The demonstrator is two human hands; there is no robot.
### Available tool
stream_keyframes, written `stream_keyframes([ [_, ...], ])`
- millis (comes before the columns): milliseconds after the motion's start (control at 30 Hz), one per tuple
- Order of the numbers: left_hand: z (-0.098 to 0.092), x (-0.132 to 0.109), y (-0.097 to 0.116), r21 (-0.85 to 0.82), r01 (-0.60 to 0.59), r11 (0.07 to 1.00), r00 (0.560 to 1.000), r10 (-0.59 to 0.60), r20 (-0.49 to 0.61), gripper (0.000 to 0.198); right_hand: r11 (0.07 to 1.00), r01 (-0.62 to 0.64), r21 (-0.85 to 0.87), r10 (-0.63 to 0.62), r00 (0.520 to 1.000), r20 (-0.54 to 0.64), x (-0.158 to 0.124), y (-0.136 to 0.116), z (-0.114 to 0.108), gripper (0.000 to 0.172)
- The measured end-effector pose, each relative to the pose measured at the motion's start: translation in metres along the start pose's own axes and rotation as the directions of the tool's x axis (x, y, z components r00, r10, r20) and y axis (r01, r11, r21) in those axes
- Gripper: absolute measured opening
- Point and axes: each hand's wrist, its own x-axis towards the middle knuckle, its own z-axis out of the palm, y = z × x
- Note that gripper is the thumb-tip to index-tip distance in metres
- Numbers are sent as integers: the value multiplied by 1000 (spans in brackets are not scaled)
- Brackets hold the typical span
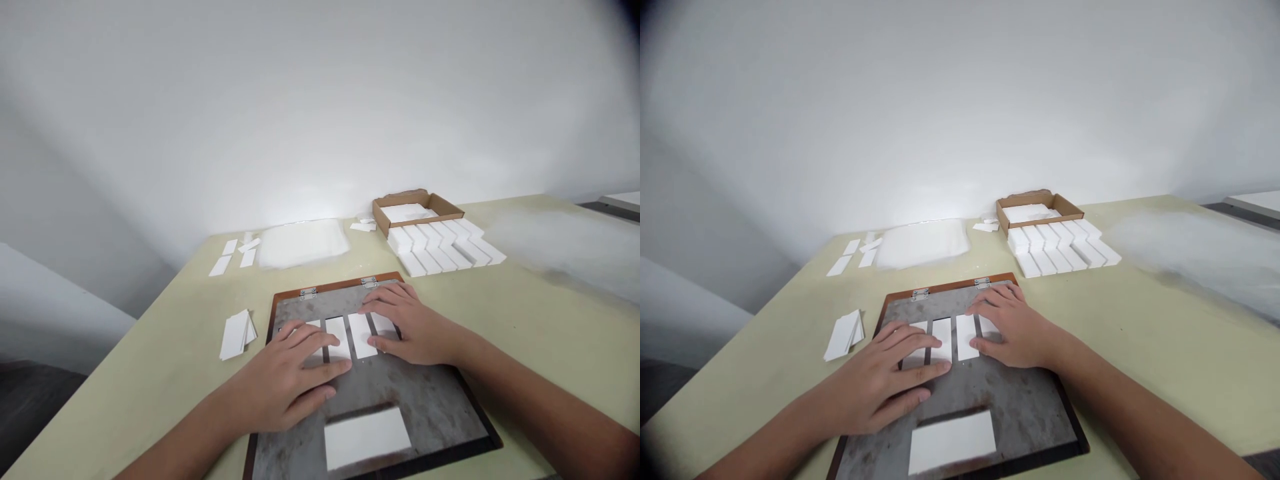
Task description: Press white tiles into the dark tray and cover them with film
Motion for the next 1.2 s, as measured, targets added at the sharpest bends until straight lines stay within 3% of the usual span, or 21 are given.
stream_keyframes([
  [667,-2,2,0,18,-19,1000,1000,20,-17,41,998,-51,-31,51,999,-17,1,8,-2,30],
  [1200,1,0,-3,-29,6,1000,999,-5,37,38,997,-81,-9,81,997,-12,0,8,-6,24],
])
